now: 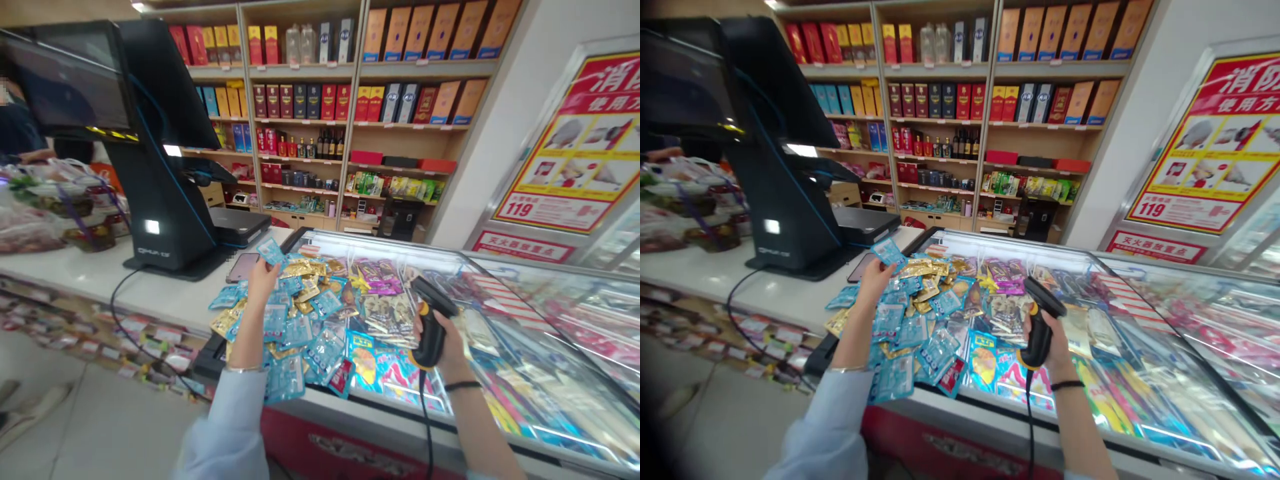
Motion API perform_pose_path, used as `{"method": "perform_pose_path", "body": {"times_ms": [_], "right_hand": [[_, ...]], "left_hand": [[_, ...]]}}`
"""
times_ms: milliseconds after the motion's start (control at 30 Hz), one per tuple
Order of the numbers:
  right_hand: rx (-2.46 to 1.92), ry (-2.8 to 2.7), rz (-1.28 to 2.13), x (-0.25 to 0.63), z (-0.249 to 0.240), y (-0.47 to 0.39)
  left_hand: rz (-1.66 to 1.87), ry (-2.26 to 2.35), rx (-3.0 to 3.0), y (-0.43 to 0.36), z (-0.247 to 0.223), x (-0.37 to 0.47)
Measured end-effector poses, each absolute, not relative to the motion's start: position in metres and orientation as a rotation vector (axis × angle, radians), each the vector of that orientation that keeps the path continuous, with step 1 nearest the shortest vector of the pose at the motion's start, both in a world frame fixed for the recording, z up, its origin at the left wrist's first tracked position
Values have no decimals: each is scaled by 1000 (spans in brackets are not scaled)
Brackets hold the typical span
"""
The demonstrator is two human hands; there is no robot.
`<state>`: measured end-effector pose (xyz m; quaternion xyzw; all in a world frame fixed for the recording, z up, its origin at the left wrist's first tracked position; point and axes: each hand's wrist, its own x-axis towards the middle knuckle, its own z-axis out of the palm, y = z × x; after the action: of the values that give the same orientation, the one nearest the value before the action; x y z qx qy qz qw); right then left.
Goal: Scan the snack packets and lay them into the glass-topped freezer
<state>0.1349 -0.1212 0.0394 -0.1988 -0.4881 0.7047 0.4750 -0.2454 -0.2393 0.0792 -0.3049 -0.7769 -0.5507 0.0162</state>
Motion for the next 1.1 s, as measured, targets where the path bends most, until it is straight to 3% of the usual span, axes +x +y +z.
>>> {"method": "perform_pose_path", "body": {"times_ms": [300,633,833,1100], "right_hand": [[-581,-1159,1740,110,2,-176],[-570,-1140,1726,111,7,-180],[-561,-1149,1749,112,7,-181],[-643,-1134,1779,113,1,-188]], "left_hand": [[-1541,-2462,-1360,-186,84,-274],[-1525,-2298,-1229,-221,105,-316],[-1488,-2176,-1354,-242,119,-301],[-1107,-2070,-1650,-320,53,-246]]}}
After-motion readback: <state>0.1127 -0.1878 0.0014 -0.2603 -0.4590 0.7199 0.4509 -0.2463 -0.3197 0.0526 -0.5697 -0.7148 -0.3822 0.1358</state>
